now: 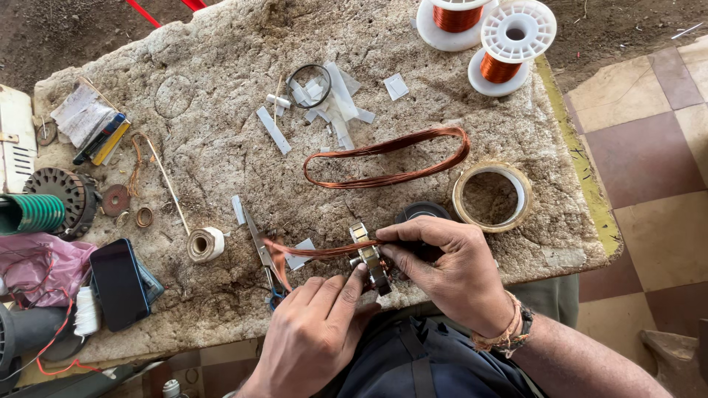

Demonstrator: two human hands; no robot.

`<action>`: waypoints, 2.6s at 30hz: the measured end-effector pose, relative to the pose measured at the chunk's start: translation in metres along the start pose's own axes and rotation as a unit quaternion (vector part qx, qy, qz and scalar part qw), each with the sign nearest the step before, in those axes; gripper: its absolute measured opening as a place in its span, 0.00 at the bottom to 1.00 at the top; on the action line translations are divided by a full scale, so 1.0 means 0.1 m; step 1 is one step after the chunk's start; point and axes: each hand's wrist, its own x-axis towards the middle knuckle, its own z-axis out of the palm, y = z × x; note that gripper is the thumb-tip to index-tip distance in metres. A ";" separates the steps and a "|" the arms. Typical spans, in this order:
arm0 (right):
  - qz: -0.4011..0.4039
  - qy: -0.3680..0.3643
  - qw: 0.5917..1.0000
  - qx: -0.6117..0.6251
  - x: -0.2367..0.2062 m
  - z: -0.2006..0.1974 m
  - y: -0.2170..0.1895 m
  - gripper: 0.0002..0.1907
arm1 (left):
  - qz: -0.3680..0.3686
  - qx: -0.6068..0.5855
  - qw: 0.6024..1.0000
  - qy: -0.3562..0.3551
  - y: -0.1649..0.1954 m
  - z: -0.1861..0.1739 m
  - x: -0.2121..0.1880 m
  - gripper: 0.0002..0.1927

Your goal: The person winds copper wire around a motor armature, using both hands to guide and secure the wire in place. They repeatedly wrap the wire, adjust its position, and ensure it is tightly fitted around the armature core.

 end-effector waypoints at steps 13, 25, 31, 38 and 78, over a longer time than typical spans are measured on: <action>-0.077 -0.007 0.997 -0.008 -0.05 -0.02 0.04 0.10 | 0.088 0.094 0.987 0.092 0.01 -0.34 0.32 0.19; -0.093 -0.005 0.996 0.011 -0.08 -0.01 0.11 0.12 | -0.023 0.006 0.998 0.054 -0.01 -0.31 0.41 0.26; -0.098 0.031 0.995 -0.020 -0.07 0.05 0.11 0.12 | -0.117 -0.007 0.989 -0.093 -0.10 -0.32 0.47 0.13; -0.095 0.043 0.994 -0.012 -0.09 0.05 0.09 0.11 | -0.079 0.037 0.995 -0.045 -0.05 -0.35 0.58 0.12; -0.145 0.023 0.986 -0.082 -0.14 0.01 0.06 0.12 | 0.006 0.063 0.998 0.008 0.07 -0.26 0.35 0.25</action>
